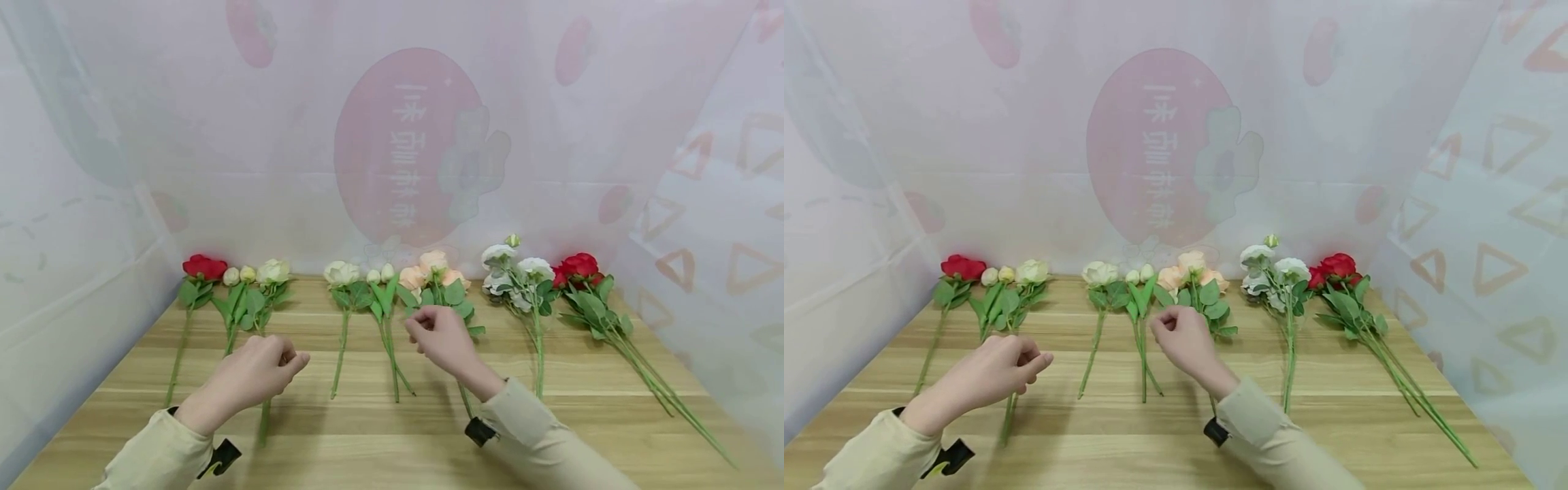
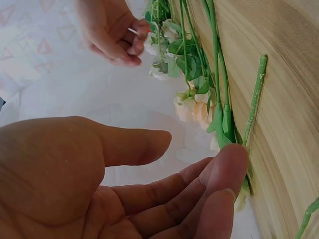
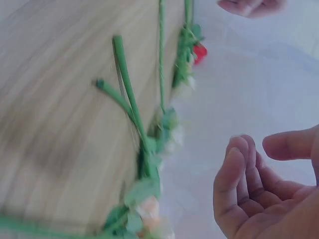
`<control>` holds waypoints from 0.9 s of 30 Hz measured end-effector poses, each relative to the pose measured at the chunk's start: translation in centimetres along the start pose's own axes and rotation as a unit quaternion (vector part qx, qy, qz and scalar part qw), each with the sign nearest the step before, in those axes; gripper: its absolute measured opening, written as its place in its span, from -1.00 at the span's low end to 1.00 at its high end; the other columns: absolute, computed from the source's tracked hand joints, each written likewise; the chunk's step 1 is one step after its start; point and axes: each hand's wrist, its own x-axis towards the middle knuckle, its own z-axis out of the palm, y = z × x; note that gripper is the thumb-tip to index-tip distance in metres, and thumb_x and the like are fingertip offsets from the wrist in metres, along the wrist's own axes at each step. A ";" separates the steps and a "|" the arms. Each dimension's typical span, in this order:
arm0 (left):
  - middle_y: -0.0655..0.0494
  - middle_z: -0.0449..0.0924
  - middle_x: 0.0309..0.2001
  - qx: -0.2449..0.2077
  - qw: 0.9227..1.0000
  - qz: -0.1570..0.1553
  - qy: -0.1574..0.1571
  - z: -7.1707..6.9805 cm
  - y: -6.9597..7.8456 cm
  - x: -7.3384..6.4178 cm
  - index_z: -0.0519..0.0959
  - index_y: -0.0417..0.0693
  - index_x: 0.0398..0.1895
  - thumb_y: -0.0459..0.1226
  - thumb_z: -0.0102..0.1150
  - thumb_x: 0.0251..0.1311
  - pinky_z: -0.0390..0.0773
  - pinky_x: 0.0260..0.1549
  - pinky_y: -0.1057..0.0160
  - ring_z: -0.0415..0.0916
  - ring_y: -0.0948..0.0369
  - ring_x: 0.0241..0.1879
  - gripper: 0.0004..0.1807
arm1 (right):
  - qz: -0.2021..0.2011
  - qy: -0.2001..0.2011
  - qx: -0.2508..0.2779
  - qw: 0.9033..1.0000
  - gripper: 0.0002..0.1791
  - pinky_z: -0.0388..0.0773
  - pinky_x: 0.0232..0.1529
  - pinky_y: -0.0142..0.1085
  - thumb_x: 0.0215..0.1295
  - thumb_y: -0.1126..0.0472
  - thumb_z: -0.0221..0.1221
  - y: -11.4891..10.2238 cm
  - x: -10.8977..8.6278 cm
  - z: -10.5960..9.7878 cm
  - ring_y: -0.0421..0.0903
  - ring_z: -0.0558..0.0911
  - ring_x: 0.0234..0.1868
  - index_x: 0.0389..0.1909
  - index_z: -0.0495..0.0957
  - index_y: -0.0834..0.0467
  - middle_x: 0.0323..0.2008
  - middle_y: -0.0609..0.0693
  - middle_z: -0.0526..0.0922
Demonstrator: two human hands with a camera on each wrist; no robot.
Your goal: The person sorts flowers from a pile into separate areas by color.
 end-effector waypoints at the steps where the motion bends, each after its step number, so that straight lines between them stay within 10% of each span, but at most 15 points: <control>1: 0.17 0.39 -0.73 0.000 1.000 -0.002 -0.002 0.0 -0.1 0.0 0.44 0.00 -0.64 -0.11 0.12 0.40 0.22 -0.73 0.26 0.27 0.27 -0.75 -0.60 | 0.000 0.003 -0.001 1.000 -0.87 0.58 -0.48 -0.21 0.39 0.26 0.16 0.0 -0.3 -0.5 0.07 0.63 -0.49 -0.30 0.66 0.17 -0.51 -0.01 0.63; 27: 0.24 0.01 -0.76 0.050 0.997 -0.047 0.019 -0.2 -3.5 1.3 0.18 0.06 -0.77 -0.12 0.08 0.40 0.05 -0.73 0.32 -0.02 0.30 -0.74 -0.46 | -0.005 0.008 -0.053 0.999 -0.88 0.50 -0.48 -0.22 0.40 0.24 0.15 1.3 -3.1 -4.7 0.01 0.55 -0.49 -0.26 0.65 0.15 -0.50 -0.02 0.59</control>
